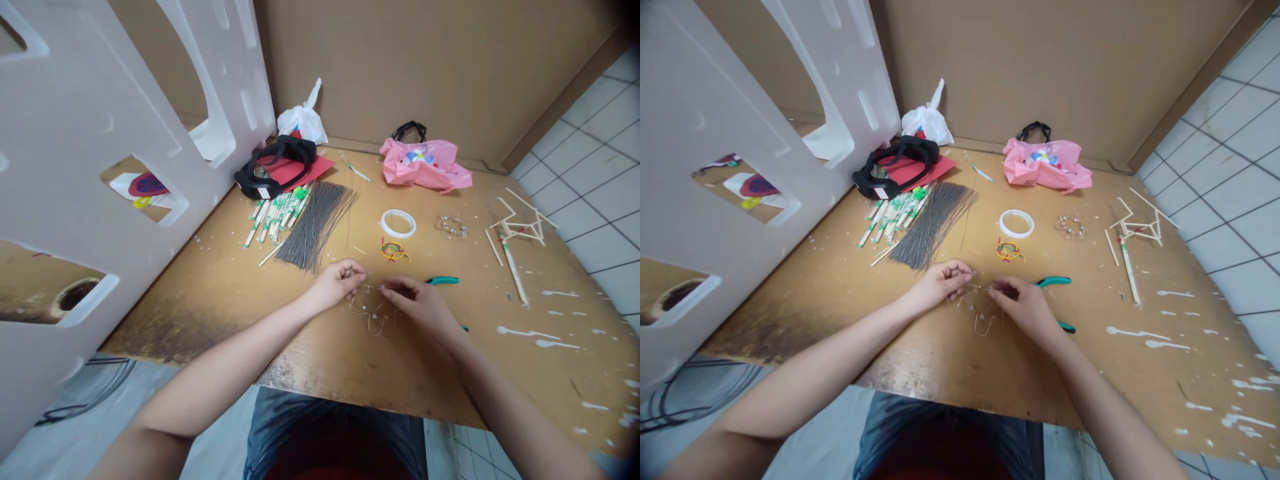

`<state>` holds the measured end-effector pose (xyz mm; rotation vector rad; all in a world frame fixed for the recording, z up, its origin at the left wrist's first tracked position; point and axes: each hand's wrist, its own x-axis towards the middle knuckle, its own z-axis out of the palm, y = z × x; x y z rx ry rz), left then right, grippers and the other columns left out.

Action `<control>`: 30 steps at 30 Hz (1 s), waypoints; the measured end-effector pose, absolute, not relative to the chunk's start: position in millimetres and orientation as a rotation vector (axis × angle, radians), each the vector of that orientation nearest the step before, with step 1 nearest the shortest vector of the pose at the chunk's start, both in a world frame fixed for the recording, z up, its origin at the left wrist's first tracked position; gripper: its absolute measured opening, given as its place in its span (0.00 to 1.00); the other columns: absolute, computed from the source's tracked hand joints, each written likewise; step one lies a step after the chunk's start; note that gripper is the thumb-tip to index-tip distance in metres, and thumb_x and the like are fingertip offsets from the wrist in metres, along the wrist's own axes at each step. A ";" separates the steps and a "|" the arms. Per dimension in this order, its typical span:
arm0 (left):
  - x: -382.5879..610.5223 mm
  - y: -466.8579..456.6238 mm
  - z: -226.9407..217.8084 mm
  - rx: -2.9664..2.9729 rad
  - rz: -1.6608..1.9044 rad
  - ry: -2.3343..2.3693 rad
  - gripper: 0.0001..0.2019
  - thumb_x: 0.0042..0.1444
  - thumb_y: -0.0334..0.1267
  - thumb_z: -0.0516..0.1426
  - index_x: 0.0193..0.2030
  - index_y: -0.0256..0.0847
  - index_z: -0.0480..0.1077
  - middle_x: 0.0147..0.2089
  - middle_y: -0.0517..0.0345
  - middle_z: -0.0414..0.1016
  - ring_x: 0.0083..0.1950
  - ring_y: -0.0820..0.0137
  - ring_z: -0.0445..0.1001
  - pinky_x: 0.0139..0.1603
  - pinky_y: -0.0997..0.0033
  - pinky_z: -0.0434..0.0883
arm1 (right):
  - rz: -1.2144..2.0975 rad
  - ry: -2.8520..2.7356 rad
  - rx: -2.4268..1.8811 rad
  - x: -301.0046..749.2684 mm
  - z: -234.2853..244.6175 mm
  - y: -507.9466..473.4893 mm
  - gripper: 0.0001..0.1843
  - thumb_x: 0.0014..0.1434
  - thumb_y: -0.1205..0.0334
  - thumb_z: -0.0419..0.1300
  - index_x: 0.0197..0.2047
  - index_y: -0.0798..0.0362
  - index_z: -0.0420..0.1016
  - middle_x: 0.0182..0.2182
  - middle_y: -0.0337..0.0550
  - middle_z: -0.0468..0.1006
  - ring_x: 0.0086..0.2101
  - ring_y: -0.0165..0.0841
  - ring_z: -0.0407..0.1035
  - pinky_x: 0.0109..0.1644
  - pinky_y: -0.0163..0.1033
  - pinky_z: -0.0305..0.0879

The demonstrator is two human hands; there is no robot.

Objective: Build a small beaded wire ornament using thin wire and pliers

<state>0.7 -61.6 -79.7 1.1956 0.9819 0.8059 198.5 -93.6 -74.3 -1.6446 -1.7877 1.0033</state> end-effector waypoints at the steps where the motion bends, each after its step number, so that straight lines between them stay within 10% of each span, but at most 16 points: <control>1: 0.5 -61.3 -79.6 1.186 0.796 0.988 0.11 0.49 0.41 0.60 0.33 0.35 0.66 0.17 0.69 0.63 0.15 0.83 0.58 0.17 0.82 0.55 | 1.043 -1.749 -1.628 198.5 -74.6 -90.3 0.14 0.52 0.55 0.59 0.40 0.53 0.75 0.37 0.46 0.80 0.38 0.38 0.75 0.44 0.44 0.70; 10: 0.5 -61.1 -81.0 1.094 0.761 0.943 0.10 0.50 0.38 0.59 0.35 0.33 0.67 0.23 0.63 0.70 0.18 0.81 0.65 0.18 0.82 0.62 | 1.129 -1.552 -1.590 198.5 -66.6 -87.6 0.13 0.50 0.56 0.60 0.36 0.55 0.75 0.26 0.41 0.78 0.18 0.27 0.66 0.23 0.35 0.65; 20: 6.1 -74.4 -80.1 1.340 0.685 0.854 0.08 0.51 0.39 0.57 0.32 0.34 0.70 0.22 0.64 0.67 0.20 0.81 0.64 0.22 0.80 0.63 | 1.030 -1.914 -1.576 192.8 -61.6 -92.5 0.11 0.53 0.59 0.57 0.35 0.55 0.77 0.30 0.43 0.80 0.30 0.34 0.73 0.33 0.36 0.66; 30: 5.8 -78.4 -76.8 1.541 0.710 0.910 0.04 0.51 0.33 0.54 0.29 0.35 0.66 0.18 0.69 0.56 0.20 0.82 0.53 0.20 0.82 0.52 | 0.625 -2.091 -1.539 189.2 -65.6 -93.1 0.08 0.49 0.66 0.53 0.31 0.54 0.72 0.20 0.38 0.74 0.22 0.28 0.66 0.27 0.32 0.60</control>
